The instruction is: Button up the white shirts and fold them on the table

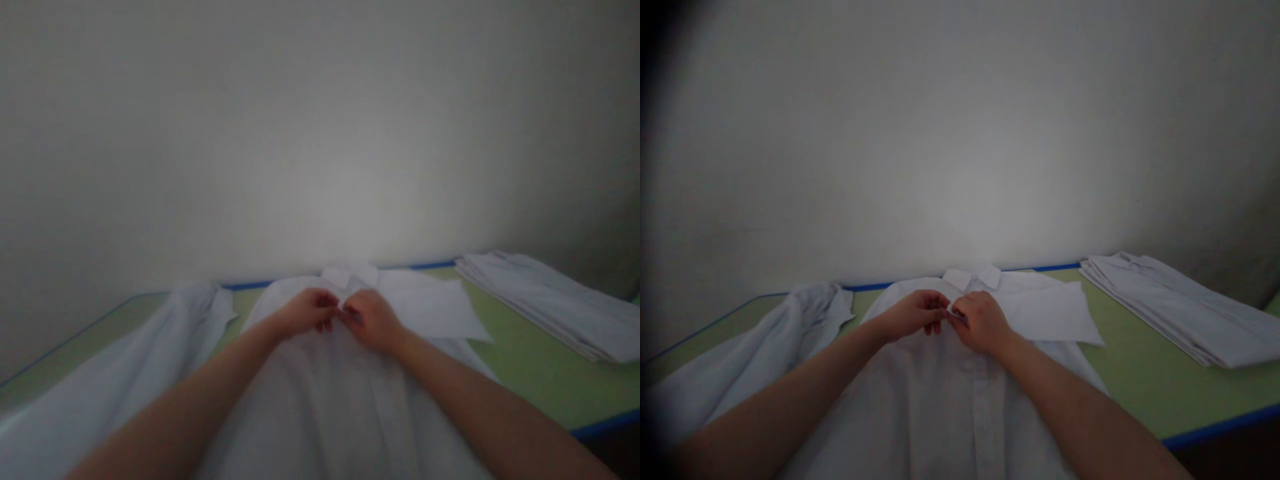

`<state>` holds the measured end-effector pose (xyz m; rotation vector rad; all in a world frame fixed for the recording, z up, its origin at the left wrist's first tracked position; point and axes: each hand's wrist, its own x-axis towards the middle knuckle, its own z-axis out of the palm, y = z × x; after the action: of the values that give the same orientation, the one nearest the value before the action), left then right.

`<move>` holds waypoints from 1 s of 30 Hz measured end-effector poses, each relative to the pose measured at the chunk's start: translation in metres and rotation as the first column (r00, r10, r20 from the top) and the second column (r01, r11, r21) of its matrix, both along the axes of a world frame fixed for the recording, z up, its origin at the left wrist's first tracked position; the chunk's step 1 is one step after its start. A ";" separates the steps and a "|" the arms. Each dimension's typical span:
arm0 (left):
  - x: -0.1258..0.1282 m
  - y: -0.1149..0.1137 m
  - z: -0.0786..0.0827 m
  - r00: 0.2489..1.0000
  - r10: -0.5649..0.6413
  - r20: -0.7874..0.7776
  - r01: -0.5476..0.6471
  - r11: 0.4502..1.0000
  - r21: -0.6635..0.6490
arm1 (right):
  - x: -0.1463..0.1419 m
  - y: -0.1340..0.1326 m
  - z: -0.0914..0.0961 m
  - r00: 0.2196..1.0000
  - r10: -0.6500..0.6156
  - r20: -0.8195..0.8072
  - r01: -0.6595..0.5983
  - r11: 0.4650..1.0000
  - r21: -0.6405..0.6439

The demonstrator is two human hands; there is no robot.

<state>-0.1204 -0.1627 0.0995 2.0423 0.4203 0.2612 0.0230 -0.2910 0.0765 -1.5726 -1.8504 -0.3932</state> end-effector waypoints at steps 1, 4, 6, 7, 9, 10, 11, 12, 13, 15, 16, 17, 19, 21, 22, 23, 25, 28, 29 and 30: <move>0.000 0.000 0.000 1.000 0.004 -0.018 -0.005 1.000 -0.016 | 0.001 0.000 0.000 1.000 0.003 -0.001 -0.003 1.000 0.004; -0.002 -0.002 0.002 0.998 -0.016 -0.052 0.013 0.998 -0.060 | 0.002 -0.002 0.002 1.000 0.013 0.008 -0.014 1.000 0.018; -0.003 -0.004 0.003 0.998 -0.040 -0.045 0.037 0.996 -0.082 | 0.002 -0.003 0.004 1.000 0.010 0.025 -0.010 0.999 0.031; -0.004 -0.004 0.004 0.998 -0.047 -0.038 0.044 0.995 -0.091 | 0.002 -0.004 0.005 0.999 0.007 0.040 -0.008 0.999 0.038; -0.004 -0.005 0.005 0.999 -0.047 -0.026 0.043 0.991 -0.128 | 0.002 -0.005 0.007 0.996 -0.002 0.087 -0.003 0.999 0.049; -0.004 -0.006 0.005 0.999 -0.041 -0.020 0.037 0.986 -0.162 | 0.002 -0.006 0.008 0.993 -0.005 0.121 -0.001 0.999 0.053; -0.003 -0.006 0.004 1.000 -0.027 -0.010 0.025 0.978 -0.209 | 0.003 -0.006 0.008 0.987 -0.007 0.162 -0.002 0.998 0.056; -0.002 -0.006 0.003 1.000 -0.004 0.001 0.004 0.964 -0.264 | 0.004 -0.007 0.009 0.978 -0.005 0.210 -0.008 0.998 0.060; -0.001 -0.006 0.002 1.000 0.028 0.006 -0.024 0.947 -0.320 | 0.005 -0.007 0.010 0.964 0.001 0.265 -0.019 0.998 0.065; 0.003 -0.006 -0.002 0.993 0.116 -0.004 -0.107 0.903 -0.416 | 0.007 -0.006 0.011 0.922 0.022 0.385 -0.056 0.996 0.077; 0.005 -0.006 -0.004 0.986 0.165 -0.019 -0.155 0.874 -0.460 | 0.008 -0.006 0.011 0.896 0.035 0.443 -0.078 0.994 0.080; 0.006 -0.006 -0.006 0.977 0.208 -0.042 -0.201 0.842 -0.501 | 0.008 -0.005 0.012 0.867 0.047 0.496 -0.100 0.992 0.080; 0.008 -0.005 -0.008 0.959 0.271 -0.087 -0.272 0.783 -0.559 | 0.009 -0.004 0.012 0.820 0.065 0.568 -0.131 0.988 0.077; 0.009 -0.005 -0.009 0.951 0.288 -0.110 -0.298 0.766 -0.570 | 0.008 -0.002 0.012 0.799 0.078 0.596 -0.149 0.986 0.071; 0.009 -0.005 -0.008 0.954 0.278 -0.112 -0.292 0.779 -0.554 | 0.008 -0.001 0.011 0.796 0.088 0.599 -0.157 0.985 0.064; 0.009 -0.004 -0.008 0.959 0.262 -0.110 -0.280 0.804 -0.524 | 0.008 0.000 0.010 0.796 0.102 0.597 -0.168 0.984 0.055; 0.008 -0.004 -0.008 0.971 0.213 -0.104 -0.237 0.879 -0.415 | 0.009 0.001 0.007 0.802 0.145 0.580 -0.199 0.980 0.030; 0.006 -0.002 -0.010 0.981 0.149 -0.121 -0.168 0.972 -0.165 | 0.010 0.003 0.001 0.839 0.197 0.507 -0.228 0.974 0.000; 0.006 0.000 -0.011 0.982 0.137 -0.133 -0.150 0.985 -0.090 | 0.011 0.003 0.000 0.856 0.205 0.474 -0.228 0.974 -0.009; 0.006 0.001 -0.012 0.981 0.129 -0.145 -0.134 0.990 -0.031 | 0.012 0.003 -0.002 0.872 0.209 0.442 -0.222 0.975 -0.022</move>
<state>-0.1148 -0.1613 0.0870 2.0024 0.6460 0.1851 0.0351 -0.2883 0.0747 -1.3073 -2.3253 -0.7195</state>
